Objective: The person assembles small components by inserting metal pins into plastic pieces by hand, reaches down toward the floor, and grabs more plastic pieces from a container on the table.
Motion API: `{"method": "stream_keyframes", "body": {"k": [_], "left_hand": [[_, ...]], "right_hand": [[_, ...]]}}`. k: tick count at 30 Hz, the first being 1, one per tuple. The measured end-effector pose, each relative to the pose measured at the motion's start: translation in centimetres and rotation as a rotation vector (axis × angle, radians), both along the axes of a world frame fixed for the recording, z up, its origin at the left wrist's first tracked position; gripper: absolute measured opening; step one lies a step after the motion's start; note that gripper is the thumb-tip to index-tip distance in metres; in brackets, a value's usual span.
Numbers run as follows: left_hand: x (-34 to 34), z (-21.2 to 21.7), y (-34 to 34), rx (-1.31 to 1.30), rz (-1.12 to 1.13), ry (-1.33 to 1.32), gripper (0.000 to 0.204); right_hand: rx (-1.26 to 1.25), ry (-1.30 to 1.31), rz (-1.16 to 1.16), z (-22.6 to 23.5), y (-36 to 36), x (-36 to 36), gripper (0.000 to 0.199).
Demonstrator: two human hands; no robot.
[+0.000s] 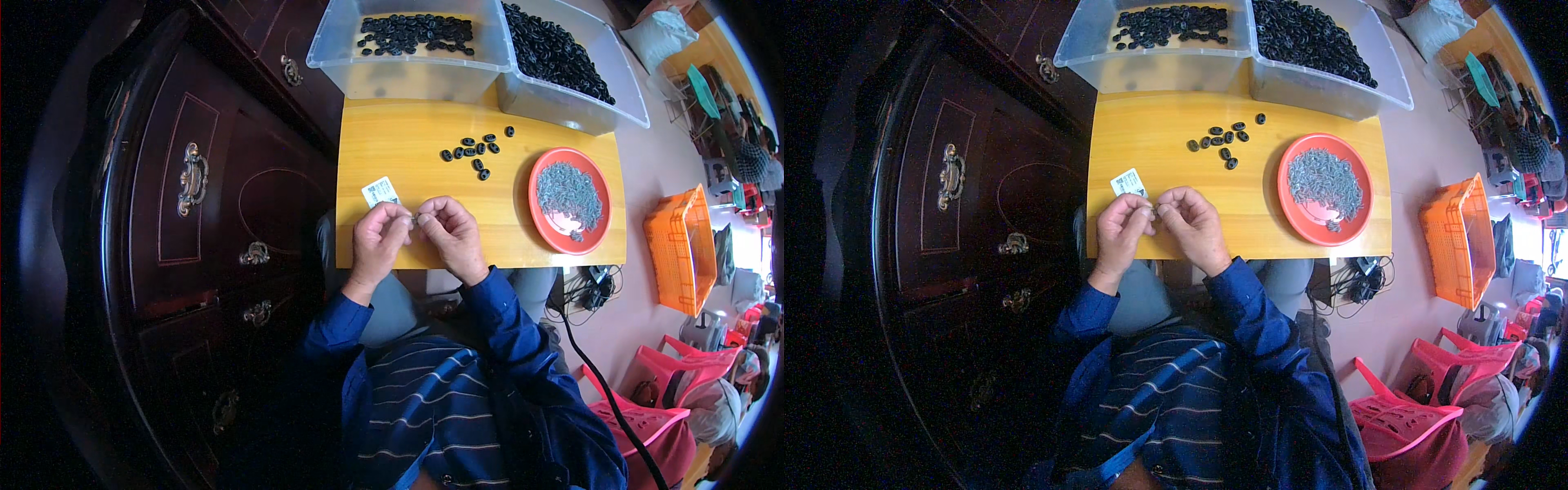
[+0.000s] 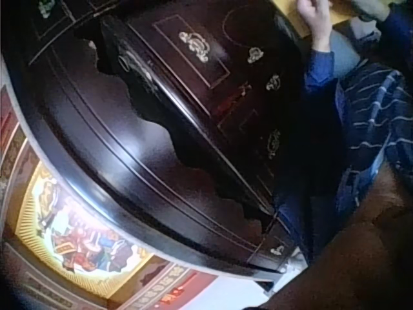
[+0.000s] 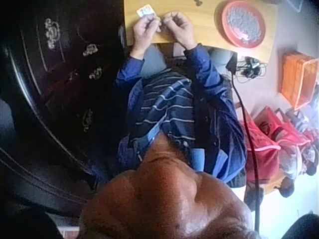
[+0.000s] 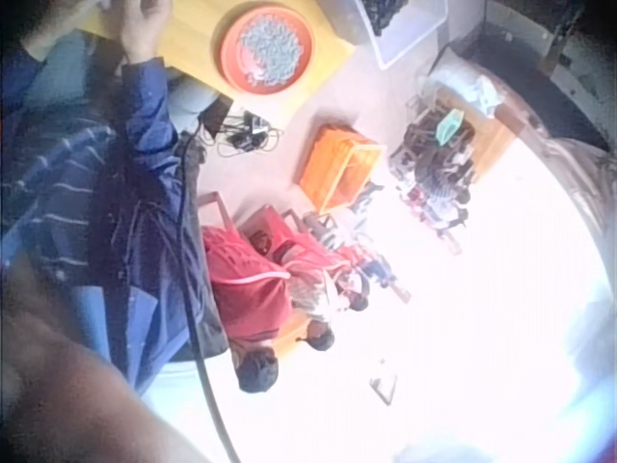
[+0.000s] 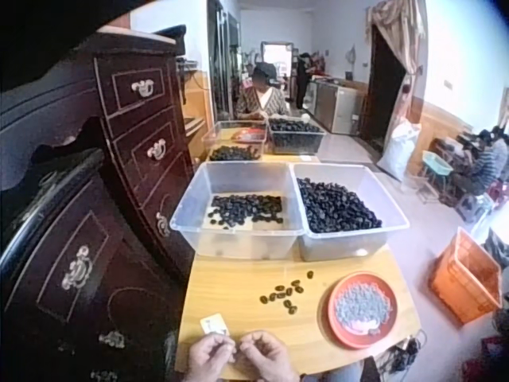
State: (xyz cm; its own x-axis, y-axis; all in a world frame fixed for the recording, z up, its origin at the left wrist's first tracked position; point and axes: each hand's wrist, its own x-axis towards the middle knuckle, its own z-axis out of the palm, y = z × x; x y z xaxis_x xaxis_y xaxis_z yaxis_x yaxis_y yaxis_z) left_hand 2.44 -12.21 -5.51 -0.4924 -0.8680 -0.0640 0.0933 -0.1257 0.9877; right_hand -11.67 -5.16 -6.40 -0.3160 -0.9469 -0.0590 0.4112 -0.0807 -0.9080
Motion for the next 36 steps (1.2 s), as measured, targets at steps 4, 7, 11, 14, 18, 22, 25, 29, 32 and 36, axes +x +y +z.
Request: {"method": "stream_keyframes", "body": {"k": [4, 7, 11, 14, 18, 22, 25, 29, 32, 36], "left_hand": [[0.0, -0.2, -0.1, -0.021, -0.010, -0.007, 0.004], [0.0, -0.2, -0.1, -0.018, -0.018, -0.012, 0.004], [0.1, -0.1, -0.2, 0.004, -0.024, -0.015, 0.003], [0.1, -0.1, -0.3, -0.005, -0.058, -0.020, 0.002], [0.2, -0.1, -0.3, 0.018, -0.061, -0.049, 0.002], [0.1, 0.3, -0.1, 0.036, -0.069, -0.061, 0.006], [-0.2, 0.6, 0.1, -0.043, -0.055, -0.040, 0.008], [-1.9, 0.7, -0.4, 0.022, -0.047, -0.048, 0.011], [-4.9, 0.6, -1.0, -0.307, -0.110, -0.176, 0.020], [-9.4, 1.5, -2.2, -0.705, -0.199, -0.240, 0.026]], "right_hand": [[0.000, 0.000, -0.004, 0.0, 0.0, 0.0, 0.009], [0.007, 0.008, 0.007, 0.1, 0.0, -0.1, 0.009], [0.009, 0.014, -0.010, 0.0, 0.0, 0.0, 0.007], [0.010, 0.042, -0.016, -0.1, 0.2, -0.1, 0.006], [0.035, 0.055, -0.012, -0.3, 0.3, -0.1, 0.006], [0.028, 0.063, -0.017, 0.0, 0.7, -0.3, 0.006], [0.011, 0.021, -0.066, 0.1, 1.7, -1.1, 0.007], [0.040, -0.043, -0.168, 0.2, 3.2, -2.8, 0.008], [0.050, -0.148, -0.236, 1.1, 4.0, -3.2, 0.010], [-0.062, -0.423, -0.318, 0.2, 4.4, -4.2, 0.011]]}}
